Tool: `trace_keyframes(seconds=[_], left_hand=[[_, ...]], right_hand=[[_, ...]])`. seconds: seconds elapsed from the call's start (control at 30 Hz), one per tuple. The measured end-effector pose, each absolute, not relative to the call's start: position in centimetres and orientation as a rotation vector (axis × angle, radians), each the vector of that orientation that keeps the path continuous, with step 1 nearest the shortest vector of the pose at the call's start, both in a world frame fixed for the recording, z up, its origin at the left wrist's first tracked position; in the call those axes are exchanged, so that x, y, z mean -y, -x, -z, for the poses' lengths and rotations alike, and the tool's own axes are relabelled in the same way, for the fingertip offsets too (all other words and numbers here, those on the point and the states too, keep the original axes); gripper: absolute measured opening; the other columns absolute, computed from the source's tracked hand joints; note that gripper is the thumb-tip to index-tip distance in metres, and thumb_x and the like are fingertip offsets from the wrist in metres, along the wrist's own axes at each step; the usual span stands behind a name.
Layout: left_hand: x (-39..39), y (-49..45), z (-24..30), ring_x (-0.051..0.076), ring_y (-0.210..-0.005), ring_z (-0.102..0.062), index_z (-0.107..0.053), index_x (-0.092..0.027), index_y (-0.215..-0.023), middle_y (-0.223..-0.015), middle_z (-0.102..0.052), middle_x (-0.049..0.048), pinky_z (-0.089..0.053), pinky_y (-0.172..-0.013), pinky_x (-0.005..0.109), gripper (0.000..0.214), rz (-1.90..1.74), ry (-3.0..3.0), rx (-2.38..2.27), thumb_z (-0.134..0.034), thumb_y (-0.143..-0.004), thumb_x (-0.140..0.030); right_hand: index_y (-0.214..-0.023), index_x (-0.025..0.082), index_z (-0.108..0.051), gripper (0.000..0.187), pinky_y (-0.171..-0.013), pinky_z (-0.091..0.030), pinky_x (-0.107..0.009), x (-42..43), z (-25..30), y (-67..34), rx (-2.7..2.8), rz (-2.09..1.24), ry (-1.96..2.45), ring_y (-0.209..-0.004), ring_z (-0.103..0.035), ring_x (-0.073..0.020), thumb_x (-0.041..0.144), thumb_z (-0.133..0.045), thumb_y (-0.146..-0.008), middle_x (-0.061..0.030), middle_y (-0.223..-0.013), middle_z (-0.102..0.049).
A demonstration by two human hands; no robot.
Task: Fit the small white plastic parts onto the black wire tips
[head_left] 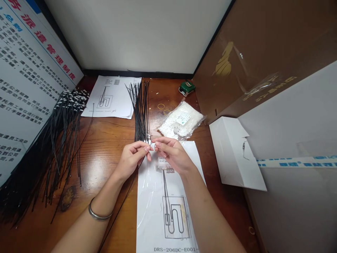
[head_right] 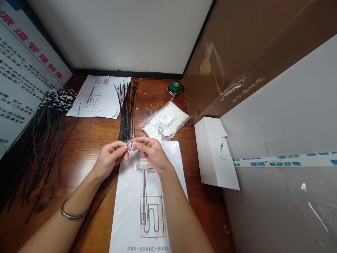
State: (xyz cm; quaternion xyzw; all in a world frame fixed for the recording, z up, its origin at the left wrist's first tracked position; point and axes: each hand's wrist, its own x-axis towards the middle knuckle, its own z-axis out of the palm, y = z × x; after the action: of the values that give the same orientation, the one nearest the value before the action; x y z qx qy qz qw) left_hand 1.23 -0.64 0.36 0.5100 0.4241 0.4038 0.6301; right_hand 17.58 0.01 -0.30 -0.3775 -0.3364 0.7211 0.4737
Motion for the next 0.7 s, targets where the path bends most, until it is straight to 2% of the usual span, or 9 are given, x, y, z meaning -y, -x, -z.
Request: trace_keyframes(seconds=[0.33, 0.7], left_hand=[[0.60, -1.43, -0.42, 0.005, -0.042, -0.034, -0.066, -0.014, -0.075, -0.056, -0.062, 0.0001, -0.023, -0.041, 0.021, 0.029, -0.926, -1.114, -1.012, -0.069, -0.076, -0.042], [0.66, -2.02, -0.68, 0.005, -0.037, -0.043, -0.065, -0.013, -0.076, -0.062, -0.067, 0.0018, -0.030, -0.036, 0.019, 0.029, -0.906, -1.109, -1.097, -0.072, -0.072, -0.041]], right_hand=[[-0.078, 0.022, -0.075, 0.015, -0.048, -0.024, -0.026, 0.02, 0.14, -17.67, 0.851, -1.768, 0.935, -0.049, -0.034, -0.0067, 0.030, -0.077, -0.066, 0.0027, -0.060, -0.060], [-0.079, 0.020, -0.074, 0.016, -0.050, -0.027, -0.025, -0.03, 0.45, -17.70, 0.813, -1.763, 0.953, -0.048, -0.035, -0.0057, 0.029, -0.076, -0.067, 0.0031, -0.058, -0.058]])
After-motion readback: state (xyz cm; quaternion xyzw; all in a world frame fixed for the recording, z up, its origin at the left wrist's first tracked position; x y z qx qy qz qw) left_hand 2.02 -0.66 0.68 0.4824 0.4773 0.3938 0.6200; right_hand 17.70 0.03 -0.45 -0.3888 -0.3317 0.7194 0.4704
